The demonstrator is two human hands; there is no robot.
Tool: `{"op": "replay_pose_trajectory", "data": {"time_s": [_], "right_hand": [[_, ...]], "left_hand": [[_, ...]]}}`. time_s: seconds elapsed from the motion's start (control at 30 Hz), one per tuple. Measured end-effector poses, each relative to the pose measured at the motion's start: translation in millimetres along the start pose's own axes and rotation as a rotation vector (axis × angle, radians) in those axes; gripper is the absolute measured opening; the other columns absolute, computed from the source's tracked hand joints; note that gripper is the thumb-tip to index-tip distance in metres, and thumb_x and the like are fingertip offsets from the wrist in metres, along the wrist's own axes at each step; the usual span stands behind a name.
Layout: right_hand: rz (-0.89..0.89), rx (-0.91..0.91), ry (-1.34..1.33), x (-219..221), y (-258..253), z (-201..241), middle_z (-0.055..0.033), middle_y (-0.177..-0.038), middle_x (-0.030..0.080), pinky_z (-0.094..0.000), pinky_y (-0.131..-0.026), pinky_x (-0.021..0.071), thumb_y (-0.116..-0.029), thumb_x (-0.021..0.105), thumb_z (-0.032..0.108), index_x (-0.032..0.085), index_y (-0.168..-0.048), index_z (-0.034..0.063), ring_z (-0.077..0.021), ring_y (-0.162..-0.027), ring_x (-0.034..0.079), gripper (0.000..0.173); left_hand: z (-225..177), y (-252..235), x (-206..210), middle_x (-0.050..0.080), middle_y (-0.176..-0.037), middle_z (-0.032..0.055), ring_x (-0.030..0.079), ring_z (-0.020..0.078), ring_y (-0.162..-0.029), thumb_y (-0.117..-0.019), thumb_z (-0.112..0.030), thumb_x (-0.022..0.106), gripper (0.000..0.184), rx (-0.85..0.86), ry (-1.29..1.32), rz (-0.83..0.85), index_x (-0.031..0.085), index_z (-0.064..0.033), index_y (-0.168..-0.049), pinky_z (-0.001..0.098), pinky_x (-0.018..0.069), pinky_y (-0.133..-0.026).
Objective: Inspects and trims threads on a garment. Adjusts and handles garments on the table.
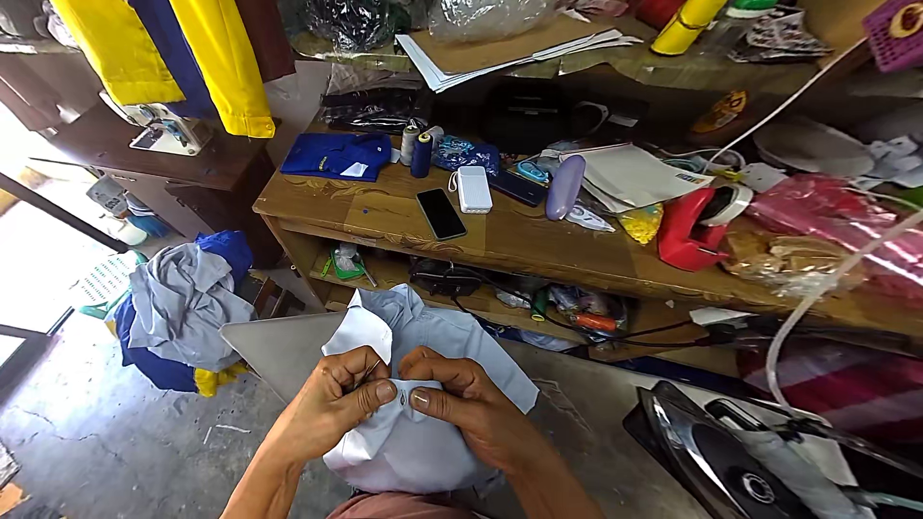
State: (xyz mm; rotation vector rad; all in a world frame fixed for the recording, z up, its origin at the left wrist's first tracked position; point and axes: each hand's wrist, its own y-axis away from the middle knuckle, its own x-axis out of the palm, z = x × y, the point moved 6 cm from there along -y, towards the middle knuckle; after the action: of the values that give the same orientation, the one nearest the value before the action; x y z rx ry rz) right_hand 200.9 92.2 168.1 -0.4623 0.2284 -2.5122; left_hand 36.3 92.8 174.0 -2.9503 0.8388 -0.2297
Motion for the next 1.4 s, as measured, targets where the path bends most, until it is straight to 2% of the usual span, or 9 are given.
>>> {"op": "replay_pose_trajectory", "data": {"time_s": [0.13, 0.27, 0.5, 0.7, 0.8, 0.87, 0.93, 1.07, 1.4], "right_hand": [[0.057, 0.058, 0.168, -4.4, 2.9, 4.9, 0.0010, -0.088, 0.070, -0.0196, -0.074, 0.0554, -0.1007, 0.063, 0.011, 0.070, -0.102, 0.0009, -0.0014, -0.081, 0.065, 0.012], [0.125, 0.099, 0.408, -20.5, 11.6, 19.2, 0.0019, -0.089, 0.073, -0.0189, -0.079, 0.0563, -0.0937, 0.073, 0.015, 0.073, -0.101, 0.0033, 0.0001, -0.085, 0.067, 0.014], [0.106, 0.116, 0.244, -24.0, 19.2, 19.1, 0.0011, -0.087, 0.072, -0.0189, -0.072, 0.0568, -0.0949, 0.068, 0.007, 0.070, -0.103, 0.0008, -0.0011, -0.079, 0.067, 0.011], [-0.065, 0.112, 0.187, -22.8, 25.9, 11.1, 0.0012, -0.082, 0.071, -0.0188, -0.066, 0.0561, -0.0988, 0.064, 0.006, 0.071, -0.102, 0.0004, -0.0012, -0.073, 0.066, 0.010], [-0.161, 0.094, 0.146, -22.0, 28.3, 11.1, 0.0002, -0.085, 0.073, -0.0198, -0.068, 0.0579, -0.0956, 0.066, 0.003, 0.071, -0.104, 0.0006, -0.0026, -0.074, 0.067, 0.010], [-0.211, 0.085, 0.136, -22.0, 29.6, 11.4, -0.0005, -0.086, 0.073, -0.0203, -0.067, 0.0583, -0.0940, 0.067, 0.001, 0.071, -0.105, 0.0002, -0.0034, -0.074, 0.068, 0.012], [-0.247, 0.066, 0.139, -21.7, 31.0, 10.2, -0.0009, -0.086, 0.073, -0.0205, -0.067, 0.0586, -0.0938, 0.067, 0.001, 0.072, -0.105, 0.0000, -0.0037, -0.074, 0.068, 0.012], [-0.305, 0.026, 0.163, -19.5, 31.3, 8.1, -0.0027, -0.087, 0.072, -0.0211, -0.068, 0.0583, -0.0936, 0.066, 0.001, 0.072, -0.103, -0.0007, -0.0049, -0.075, 0.067, 0.011], [-0.314, -0.017, 0.075, -11.2, 32.3, 6.6, -0.0049, -0.088, 0.072, -0.0220, -0.071, 0.0591, -0.0936, 0.066, 0.000, 0.071, -0.102, -0.0013, -0.0058, -0.078, 0.068, 0.010]], "left_hand": [[-8.6, 3.7, -16.3, 0.053, -0.067, -0.0123, 0.045, -0.0059, -0.052, -0.1018, -0.024, 0.064, 0.011, 0.019, -0.083, -0.045, 0.064, -0.0151, -0.095, 0.0113, 0.0372, -0.046], [-26.5, 8.2, -45.7, 0.054, -0.067, -0.0139, 0.045, -0.0070, -0.051, -0.1009, -0.027, 0.066, 0.011, 0.044, -0.146, -0.019, 0.065, -0.0177, -0.096, 0.0101, 0.0367, -0.046], [-20.7, -6.2, -61.3, 0.053, -0.066, -0.0138, 0.045, -0.0065, -0.050, -0.1012, -0.024, 0.065, 0.010, 0.047, -0.129, 0.031, 0.065, -0.0172, -0.094, 0.0099, 0.0358, -0.045], [-14.8, -15.5, -64.3, 0.055, -0.068, -0.0113, 0.047, -0.0029, -0.054, -0.0993, -0.027, 0.066, 0.014, 0.018, -0.404, -0.129, 0.064, -0.0143, -0.094, 0.0138, 0.0377, -0.049], [-23.5, -10.9, -58.3, 0.061, -0.074, -0.0076, 0.053, 0.0016, -0.059, -0.0940, -0.033, 0.074, 0.036, 0.048, -0.503, -0.306, 0.062, -0.0080, -0.117, 0.0170, 0.0435, -0.053], [-32.6, -2.4, -43.2, 0.062, -0.080, -0.0061, 0.056, 0.0030, -0.062, -0.0982, -0.036, 0.067, 0.040, 0.029, -0.527, -0.360, 0.059, -0.0066, -0.124, 0.0190, 0.0471, -0.053], [-35.6, 9.3, -11.5, 0.064, -0.082, -0.0058, 0.058, 0.0009, -0.062, -0.1057, -0.032, 0.056, 0.031, 0.004, -0.373, -0.249, 0.062, -0.0075, -0.123, 0.0173, 0.0499, -0.051], [-7.1, 24.5, 51.4, 0.063, -0.080, -0.0031, 0.059, 0.0011, -0.061, -0.1059, -0.023, 0.057, 0.024, -0.093, -0.059, -0.036, 0.061, -0.0044, -0.120, 0.0174, 0.0511, -0.052], [4.0, 29.3, 53.4, 0.062, -0.078, -0.0028, 0.058, 0.0017, -0.059, -0.1029, -0.023, 0.061, 0.018, -0.107, -0.193, -0.166, 0.062, -0.0075, -0.112, 0.0174, 0.0512, -0.052]]}}
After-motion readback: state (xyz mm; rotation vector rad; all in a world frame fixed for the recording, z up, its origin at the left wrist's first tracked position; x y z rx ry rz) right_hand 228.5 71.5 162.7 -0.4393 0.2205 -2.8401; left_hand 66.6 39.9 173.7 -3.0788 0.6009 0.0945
